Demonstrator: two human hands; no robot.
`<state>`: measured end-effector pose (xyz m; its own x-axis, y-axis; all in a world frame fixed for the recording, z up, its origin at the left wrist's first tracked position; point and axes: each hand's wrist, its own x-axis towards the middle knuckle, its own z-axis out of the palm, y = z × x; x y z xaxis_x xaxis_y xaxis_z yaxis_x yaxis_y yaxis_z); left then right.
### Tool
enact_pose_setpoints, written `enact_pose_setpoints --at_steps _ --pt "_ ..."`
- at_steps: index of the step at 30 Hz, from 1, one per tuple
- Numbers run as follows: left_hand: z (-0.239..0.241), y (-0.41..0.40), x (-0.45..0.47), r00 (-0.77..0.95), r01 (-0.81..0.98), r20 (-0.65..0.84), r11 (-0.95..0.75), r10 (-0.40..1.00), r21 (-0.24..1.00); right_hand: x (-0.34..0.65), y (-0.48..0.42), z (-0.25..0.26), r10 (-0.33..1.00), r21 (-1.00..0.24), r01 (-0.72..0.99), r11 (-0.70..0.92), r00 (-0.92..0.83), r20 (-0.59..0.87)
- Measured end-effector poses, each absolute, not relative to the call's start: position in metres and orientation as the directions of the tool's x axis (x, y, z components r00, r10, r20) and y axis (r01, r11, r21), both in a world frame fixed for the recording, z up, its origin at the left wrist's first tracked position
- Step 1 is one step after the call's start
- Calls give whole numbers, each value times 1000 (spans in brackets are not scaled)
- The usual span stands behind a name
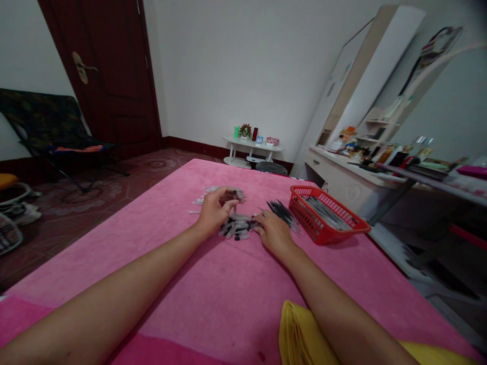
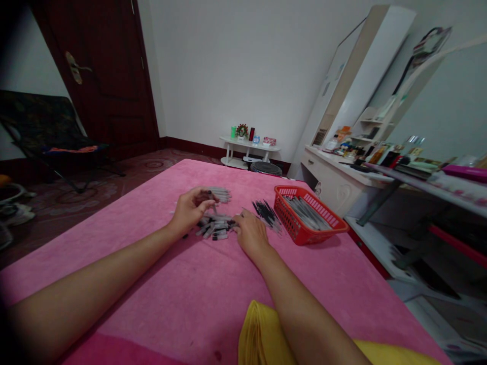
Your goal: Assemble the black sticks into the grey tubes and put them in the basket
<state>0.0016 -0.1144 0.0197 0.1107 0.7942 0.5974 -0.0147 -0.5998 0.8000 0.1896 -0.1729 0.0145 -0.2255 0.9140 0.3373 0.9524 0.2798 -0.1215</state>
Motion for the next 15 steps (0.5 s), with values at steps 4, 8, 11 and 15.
enact_pose_setpoints --at_steps 4,8,11,15 --pt "25 -114 5 23 -268 437 -416 899 869 192 -172 16 905 -115 951 286 -229 359" --pt "26 -112 3 -30 -393 332 -316 943 863 194 -171 17 907 -216 943 252 -152 392" --pt "24 -110 0 -65 -467 275 -273 959 841 194 -167 14 899 -454 850 268 -51 434" --pt "21 -104 -1 -84 -553 167 -186 982 812 192 -160 9 894 -734 587 341 39 447"
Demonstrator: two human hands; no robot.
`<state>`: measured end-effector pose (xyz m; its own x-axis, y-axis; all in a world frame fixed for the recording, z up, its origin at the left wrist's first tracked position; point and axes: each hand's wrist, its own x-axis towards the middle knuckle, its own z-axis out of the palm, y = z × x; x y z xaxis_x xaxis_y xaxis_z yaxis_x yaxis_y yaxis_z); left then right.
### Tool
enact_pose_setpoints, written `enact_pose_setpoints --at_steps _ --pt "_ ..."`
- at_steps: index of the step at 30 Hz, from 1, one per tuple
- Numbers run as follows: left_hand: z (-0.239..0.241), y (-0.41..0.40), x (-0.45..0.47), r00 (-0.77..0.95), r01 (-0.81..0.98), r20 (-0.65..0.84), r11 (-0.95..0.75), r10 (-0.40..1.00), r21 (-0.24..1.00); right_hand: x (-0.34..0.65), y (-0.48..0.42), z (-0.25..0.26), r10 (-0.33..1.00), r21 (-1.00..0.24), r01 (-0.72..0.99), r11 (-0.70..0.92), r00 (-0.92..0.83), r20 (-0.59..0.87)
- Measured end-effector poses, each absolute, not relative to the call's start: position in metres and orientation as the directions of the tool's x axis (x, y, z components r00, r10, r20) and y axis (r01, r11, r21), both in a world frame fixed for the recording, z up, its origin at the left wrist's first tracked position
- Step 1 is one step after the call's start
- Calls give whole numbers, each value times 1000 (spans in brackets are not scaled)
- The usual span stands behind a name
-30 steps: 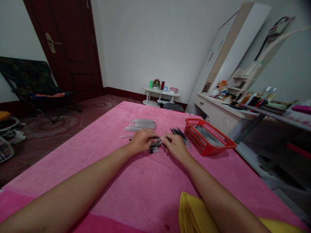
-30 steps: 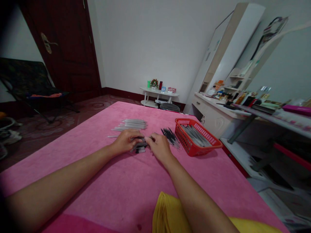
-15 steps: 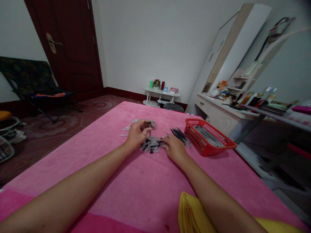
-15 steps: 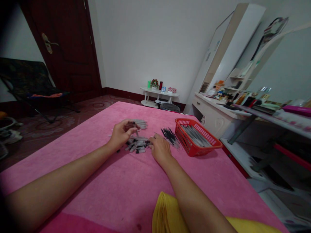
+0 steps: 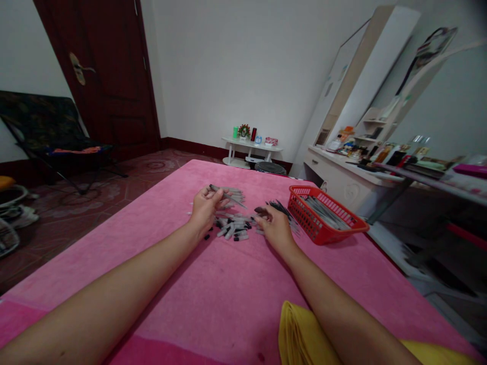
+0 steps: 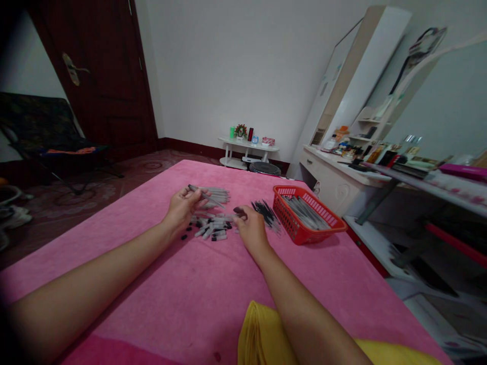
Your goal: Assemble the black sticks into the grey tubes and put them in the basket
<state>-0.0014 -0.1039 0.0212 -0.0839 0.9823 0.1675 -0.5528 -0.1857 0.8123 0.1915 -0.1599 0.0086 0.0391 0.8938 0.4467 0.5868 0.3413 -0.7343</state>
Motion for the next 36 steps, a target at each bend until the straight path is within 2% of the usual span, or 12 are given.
enact_pose_setpoints --at_steps 5,9,17,23,36 --pt "20 -101 -2 -45 -604 114 -118 992 788 190 -158 7 901 -816 475 330 98 422" --pt "19 -102 -1 -30 -606 106 -102 994 789 189 -159 9 903 -820 468 329 99 419" --pt "16 -105 3 13 -606 108 -78 994 792 187 -161 12 874 -758 531 379 62 481" --pt "17 -105 2 48 -601 85 -39 995 798 191 -161 12 860 -710 606 358 82 504" --pt "16 -105 3 35 -609 57 -24 998 793 190 -166 21 796 -574 699 427 12 606"
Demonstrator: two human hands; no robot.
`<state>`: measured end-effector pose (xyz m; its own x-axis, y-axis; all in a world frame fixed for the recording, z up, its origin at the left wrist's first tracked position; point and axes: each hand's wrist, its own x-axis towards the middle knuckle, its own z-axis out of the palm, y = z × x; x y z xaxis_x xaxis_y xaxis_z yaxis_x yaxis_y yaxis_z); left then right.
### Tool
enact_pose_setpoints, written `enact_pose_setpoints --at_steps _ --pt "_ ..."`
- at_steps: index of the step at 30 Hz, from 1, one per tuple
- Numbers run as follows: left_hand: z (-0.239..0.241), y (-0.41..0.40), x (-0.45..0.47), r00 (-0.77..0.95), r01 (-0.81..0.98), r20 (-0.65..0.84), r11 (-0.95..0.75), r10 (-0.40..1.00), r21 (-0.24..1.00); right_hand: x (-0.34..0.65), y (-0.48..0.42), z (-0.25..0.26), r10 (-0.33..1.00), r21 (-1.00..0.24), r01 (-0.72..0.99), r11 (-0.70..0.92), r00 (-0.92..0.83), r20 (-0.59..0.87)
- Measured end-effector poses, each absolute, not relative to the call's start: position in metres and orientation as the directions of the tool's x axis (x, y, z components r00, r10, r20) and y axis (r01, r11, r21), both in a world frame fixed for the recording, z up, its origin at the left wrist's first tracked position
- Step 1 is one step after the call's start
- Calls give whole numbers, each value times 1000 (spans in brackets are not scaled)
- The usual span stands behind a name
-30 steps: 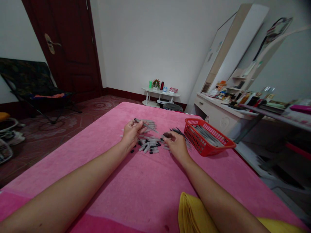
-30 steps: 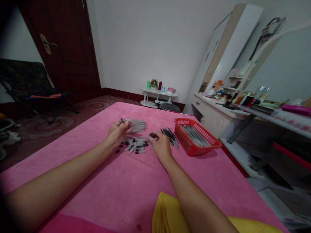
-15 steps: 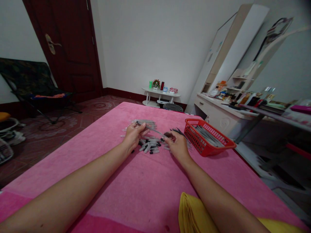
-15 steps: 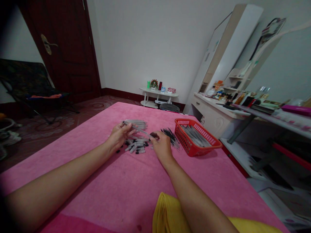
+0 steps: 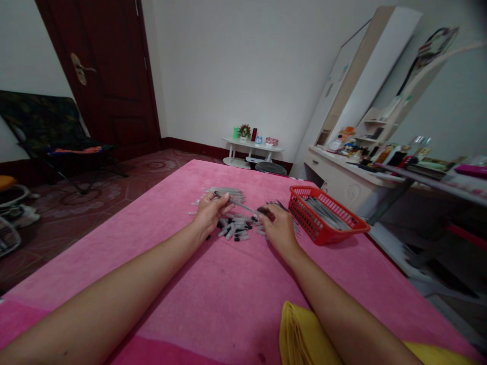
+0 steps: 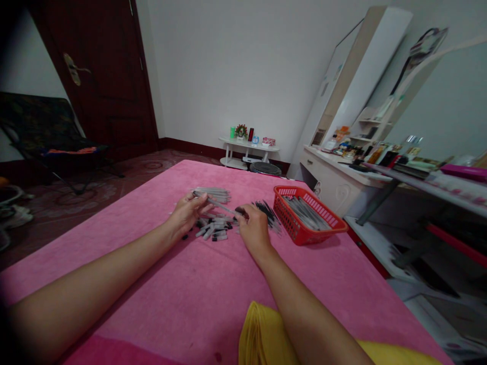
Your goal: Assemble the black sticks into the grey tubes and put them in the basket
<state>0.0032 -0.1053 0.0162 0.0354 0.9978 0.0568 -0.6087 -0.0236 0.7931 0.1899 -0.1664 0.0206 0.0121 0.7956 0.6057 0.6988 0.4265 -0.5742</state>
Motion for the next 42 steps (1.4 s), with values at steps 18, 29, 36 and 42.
enact_pose_setpoints --at_steps 18,29,36,42 --pt "22 -117 11 97 -624 115 -30 989 781 186 -171 26 816 -643 675 361 105 568" --pt "19 -122 11 139 -605 186 -65 973 793 190 -170 44 947 -896 398 199 156 280" --pt "25 -127 12 198 -556 287 -134 937 820 199 -173 54 999 -964 260 -49 9 -48" --pt "32 -131 15 238 -478 278 -137 931 868 195 -179 63 975 -866 476 153 -214 55"
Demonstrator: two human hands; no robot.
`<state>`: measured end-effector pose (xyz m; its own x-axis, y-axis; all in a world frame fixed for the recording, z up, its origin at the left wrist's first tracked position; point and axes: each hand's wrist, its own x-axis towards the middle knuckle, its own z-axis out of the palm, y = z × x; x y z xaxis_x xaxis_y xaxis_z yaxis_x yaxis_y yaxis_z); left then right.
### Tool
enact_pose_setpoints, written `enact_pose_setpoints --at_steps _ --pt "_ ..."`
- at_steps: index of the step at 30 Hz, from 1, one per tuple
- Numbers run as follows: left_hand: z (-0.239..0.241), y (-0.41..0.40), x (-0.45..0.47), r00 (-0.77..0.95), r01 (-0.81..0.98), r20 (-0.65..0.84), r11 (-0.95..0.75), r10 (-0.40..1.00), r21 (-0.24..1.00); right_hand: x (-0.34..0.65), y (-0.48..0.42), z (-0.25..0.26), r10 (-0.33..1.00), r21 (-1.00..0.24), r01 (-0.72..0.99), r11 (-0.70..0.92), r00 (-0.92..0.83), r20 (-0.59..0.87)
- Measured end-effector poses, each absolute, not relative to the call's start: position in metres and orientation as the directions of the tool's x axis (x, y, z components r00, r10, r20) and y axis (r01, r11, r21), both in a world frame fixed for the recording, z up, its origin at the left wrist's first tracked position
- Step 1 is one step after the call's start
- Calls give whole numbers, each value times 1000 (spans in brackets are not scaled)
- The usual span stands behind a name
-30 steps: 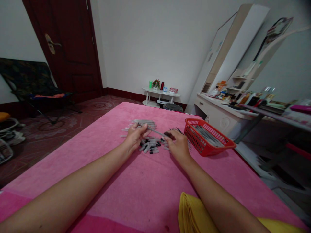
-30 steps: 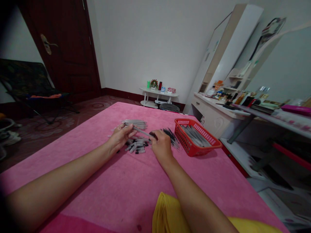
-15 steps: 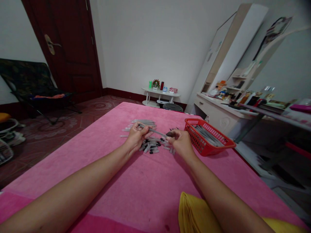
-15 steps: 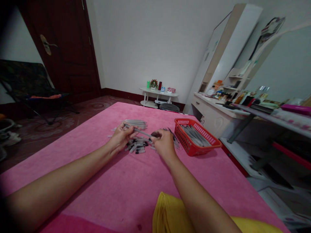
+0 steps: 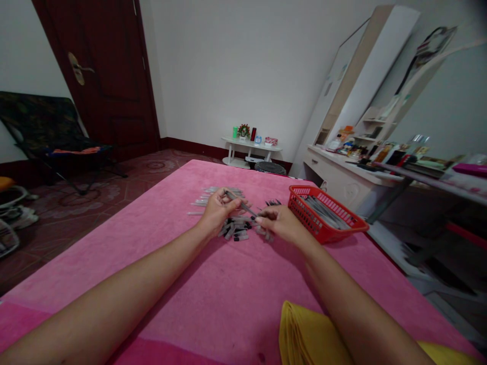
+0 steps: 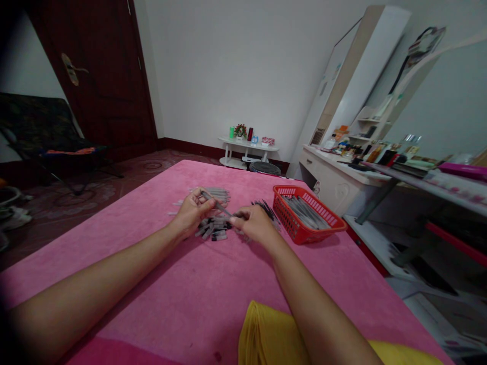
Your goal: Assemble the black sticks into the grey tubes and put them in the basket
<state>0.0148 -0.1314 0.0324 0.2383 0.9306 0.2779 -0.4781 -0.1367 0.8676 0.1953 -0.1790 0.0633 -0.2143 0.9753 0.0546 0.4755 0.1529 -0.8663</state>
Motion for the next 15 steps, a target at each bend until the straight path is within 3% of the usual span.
enact_pose_setpoints --at_steps 3,7,11,15 --pt "32 -124 9 269 -342 242 -142 932 929 199 -182 78 970 -770 593 236 -194 148" --pt "27 -95 -14 223 -106 313 -296 923 949 237 -180 101 925 -569 805 166 73 372" --pt "17 -63 -48 171 244 387 -420 906 874 291 -181 114 772 -314 923 -220 362 522" --pt "11 -51 -71 350 467 299 -442 888 766 324 -187 115 683 -212 843 -495 528 505"
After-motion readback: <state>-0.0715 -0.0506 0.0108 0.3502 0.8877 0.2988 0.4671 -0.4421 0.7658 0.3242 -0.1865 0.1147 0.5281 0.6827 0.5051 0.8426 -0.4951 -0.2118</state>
